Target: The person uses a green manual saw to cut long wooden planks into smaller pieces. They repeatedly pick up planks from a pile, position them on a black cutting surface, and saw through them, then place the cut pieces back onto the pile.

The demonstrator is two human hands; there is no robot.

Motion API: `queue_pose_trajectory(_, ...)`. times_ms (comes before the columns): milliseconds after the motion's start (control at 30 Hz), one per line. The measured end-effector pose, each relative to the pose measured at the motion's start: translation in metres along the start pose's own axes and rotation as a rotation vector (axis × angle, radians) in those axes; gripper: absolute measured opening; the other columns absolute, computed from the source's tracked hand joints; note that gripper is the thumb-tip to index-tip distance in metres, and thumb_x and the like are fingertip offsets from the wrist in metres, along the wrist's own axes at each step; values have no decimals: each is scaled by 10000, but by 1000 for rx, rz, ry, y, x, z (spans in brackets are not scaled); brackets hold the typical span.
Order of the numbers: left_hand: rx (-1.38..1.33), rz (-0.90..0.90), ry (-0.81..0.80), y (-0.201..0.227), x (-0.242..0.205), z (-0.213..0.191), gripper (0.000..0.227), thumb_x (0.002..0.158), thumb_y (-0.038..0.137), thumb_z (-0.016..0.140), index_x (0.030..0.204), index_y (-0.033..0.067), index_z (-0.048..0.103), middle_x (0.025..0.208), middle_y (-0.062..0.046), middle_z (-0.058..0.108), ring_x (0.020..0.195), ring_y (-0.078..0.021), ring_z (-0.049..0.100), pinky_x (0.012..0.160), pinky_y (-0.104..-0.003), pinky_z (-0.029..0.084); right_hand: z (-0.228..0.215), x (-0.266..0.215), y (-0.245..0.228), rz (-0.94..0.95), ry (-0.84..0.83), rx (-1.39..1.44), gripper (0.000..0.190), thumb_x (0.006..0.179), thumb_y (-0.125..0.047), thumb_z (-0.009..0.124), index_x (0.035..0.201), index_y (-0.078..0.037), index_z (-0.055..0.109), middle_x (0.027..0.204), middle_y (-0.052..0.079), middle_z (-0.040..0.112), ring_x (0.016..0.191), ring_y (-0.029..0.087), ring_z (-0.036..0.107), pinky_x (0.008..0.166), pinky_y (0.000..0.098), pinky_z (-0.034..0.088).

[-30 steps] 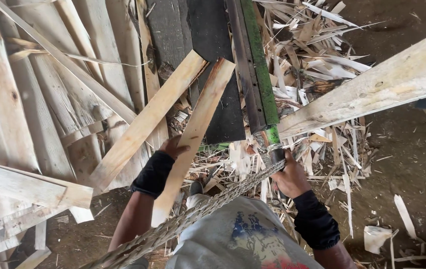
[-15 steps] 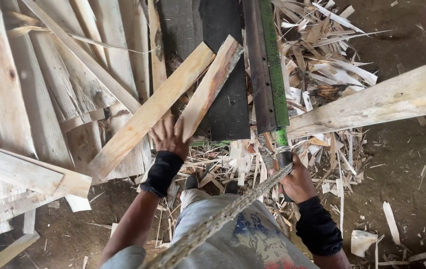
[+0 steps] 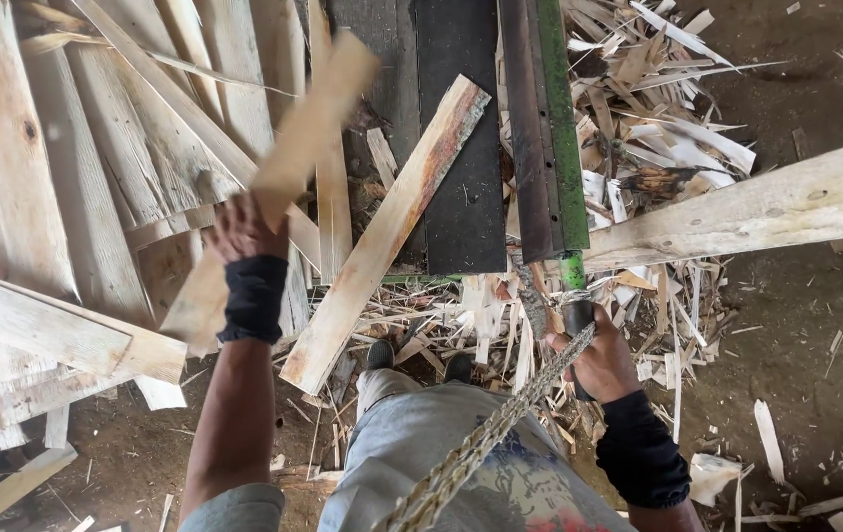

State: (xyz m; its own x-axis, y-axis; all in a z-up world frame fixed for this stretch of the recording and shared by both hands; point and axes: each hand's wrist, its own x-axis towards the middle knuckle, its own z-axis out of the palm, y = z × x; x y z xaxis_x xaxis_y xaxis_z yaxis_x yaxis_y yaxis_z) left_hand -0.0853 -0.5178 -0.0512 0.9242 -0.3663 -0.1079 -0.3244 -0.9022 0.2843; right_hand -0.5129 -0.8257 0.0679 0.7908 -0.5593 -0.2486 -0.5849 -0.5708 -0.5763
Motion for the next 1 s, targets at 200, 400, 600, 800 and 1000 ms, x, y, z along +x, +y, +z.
queue_pose_trajectory(200,217,178,88,9,-72,16,840,954,691,621,1531,107,444,1680,-217,251,1530,-417,303,1236,-654,192,3,3,10,137,-21,161,574,869,-274,770,1291,25,521,948,162,629,442,166,653,414,318,571)
queue_pose_trajectory(400,174,41,-364,60,-144,5,1180,750,708,768,1604,138,185,1657,-204,212,1457,-384,315,1156,-631,289,3,0,4,288,-60,252,613,847,-262,765,1302,39,487,861,177,672,442,186,653,392,341,588)
queue_pose_trajectory(600,52,104,-250,54,-143,40,1059,725,276,801,1597,142,215,1590,-158,363,1258,-366,524,988,-579,465,22,3,51,-249,-18,-252,354,932,-239,745,1217,-73,615,1108,200,585,502,108,699,454,256,596)
queue_pose_trajectory(800,-13,396,35,69,-90,-14,852,714,31,671,1527,47,420,1265,-152,622,1048,-329,599,882,-506,524,9,4,38,-95,-95,-188,562,914,-136,676,1368,70,415,911,154,609,531,122,693,460,272,579)
queue_pose_trajectory(1000,140,739,97,95,28,13,694,805,25,680,1475,137,540,1348,-88,611,1149,-305,590,992,-476,494,15,9,28,91,-99,-115,531,951,-65,606,1424,29,383,812,102,604,511,152,649,407,298,581)
